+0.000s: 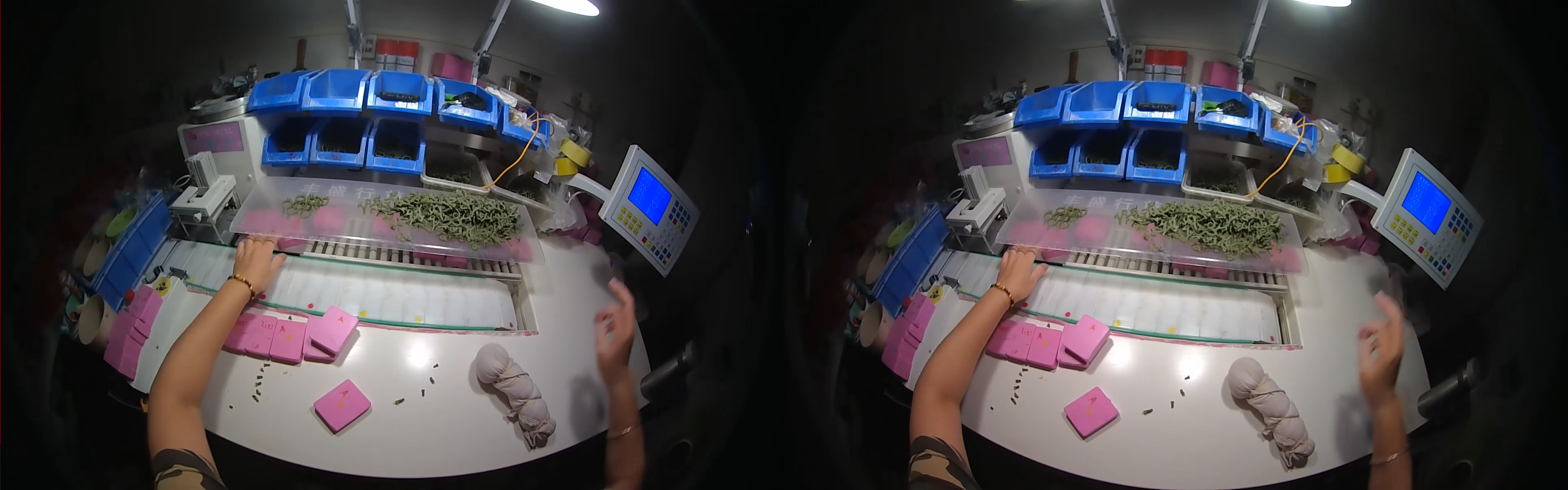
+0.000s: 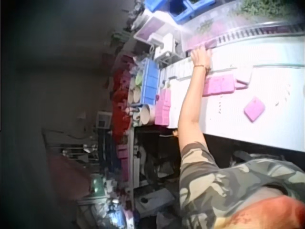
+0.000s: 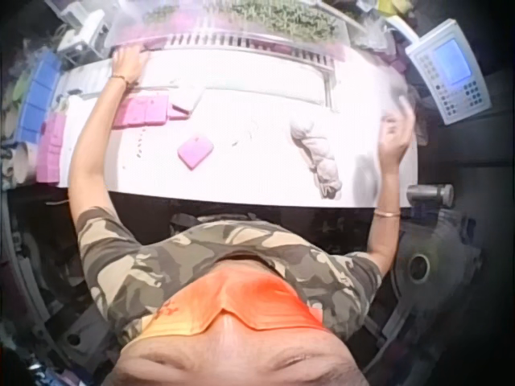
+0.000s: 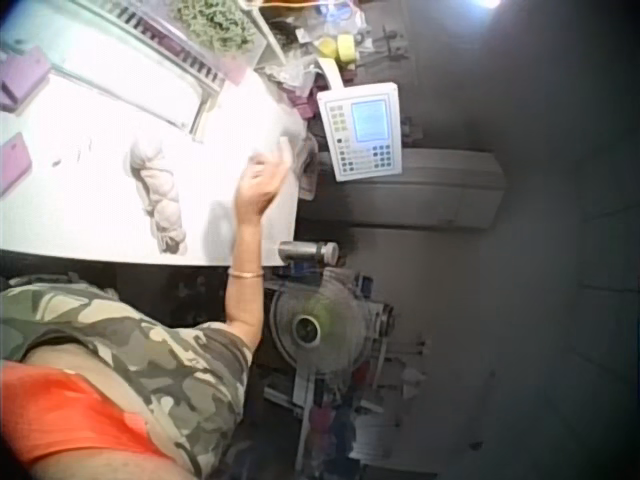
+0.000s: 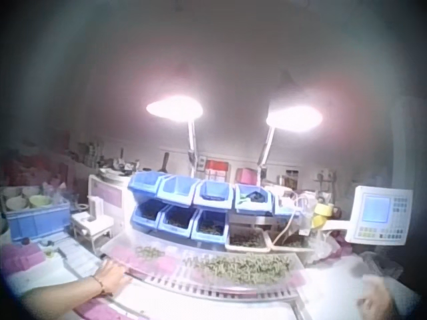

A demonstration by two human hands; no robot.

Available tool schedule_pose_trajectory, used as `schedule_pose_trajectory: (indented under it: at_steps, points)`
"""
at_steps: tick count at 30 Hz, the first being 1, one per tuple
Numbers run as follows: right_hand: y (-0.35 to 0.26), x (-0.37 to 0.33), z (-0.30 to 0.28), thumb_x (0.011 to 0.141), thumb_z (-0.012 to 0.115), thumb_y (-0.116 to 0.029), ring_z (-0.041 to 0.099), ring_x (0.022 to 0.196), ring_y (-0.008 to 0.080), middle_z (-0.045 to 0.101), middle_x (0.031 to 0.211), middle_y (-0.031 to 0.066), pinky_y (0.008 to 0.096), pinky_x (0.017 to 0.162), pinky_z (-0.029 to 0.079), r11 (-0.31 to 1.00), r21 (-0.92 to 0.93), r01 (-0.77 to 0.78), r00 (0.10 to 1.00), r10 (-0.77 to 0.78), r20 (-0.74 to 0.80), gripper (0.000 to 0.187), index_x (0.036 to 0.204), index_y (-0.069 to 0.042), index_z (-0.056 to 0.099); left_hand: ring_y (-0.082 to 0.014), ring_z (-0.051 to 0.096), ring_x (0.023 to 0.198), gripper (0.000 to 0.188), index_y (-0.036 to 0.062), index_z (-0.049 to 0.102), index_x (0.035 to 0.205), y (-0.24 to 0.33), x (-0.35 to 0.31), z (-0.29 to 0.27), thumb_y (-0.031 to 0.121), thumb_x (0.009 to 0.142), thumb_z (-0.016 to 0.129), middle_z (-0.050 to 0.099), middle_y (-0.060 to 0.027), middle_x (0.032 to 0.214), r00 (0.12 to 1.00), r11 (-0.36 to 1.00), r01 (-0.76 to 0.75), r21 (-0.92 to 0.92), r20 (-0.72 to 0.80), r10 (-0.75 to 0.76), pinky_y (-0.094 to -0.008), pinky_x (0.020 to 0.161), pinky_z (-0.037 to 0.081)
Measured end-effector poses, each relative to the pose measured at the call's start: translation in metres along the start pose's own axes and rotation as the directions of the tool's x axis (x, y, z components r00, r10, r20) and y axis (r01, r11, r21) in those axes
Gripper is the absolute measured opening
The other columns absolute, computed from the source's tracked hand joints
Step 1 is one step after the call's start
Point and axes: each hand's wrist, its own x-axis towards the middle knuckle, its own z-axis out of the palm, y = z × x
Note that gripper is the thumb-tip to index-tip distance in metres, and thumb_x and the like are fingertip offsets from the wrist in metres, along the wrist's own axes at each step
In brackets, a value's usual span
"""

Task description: The person picks up and joins small decorative parts by hand, fitting gold-colored rings onto plastic figurine elements, pressing them together, and placing the finished sub-assemblies into pink holders on a work surface, while occasionally interacting with a digital control panel.

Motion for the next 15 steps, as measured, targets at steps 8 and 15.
schedule_pose_trajectory:
  at_steps: [8,15]
  points:
    - [-0.112,-0.11,0.002,0.071,0.073,-0.008,0.061,0.084,0.0274,0.055,0.12,0.02,0.0348,0.069,0.051,0.951,0.223,0.212,0.92,-0.272,0.284,0.026,0.095,-0.01,0.063,-0.03,0.047,0.125,0.04,0.0329,0.056,0.13,0.005,0.072,0.039,0.028,0.091,0.056,0.058,-0.008,0.13,0.986,0.983,0.026,0.182,-0.165,0.004,-0.0473,0.105,0.031]
    - [-0.119,-0.155,0.01,0.078,0.074,-0.02,0.051,0.114,0.0349,0.054,0.129,0.0195,0.0459,0.1,0.037,0.97,0.133,0.202,0.932,-0.232,0.279,0.032,0.107,-0.01,0.065,-0.0363,0.058,0.11,0.03,0.0105,0.067,0.113,0.039,0.083,0.032,0.015,0.089,0.051,0.063,-0.0172,0.119,0.995,0.992,0.062,0.109,-0.09,-0.052,-0.047,0.097,0.044]
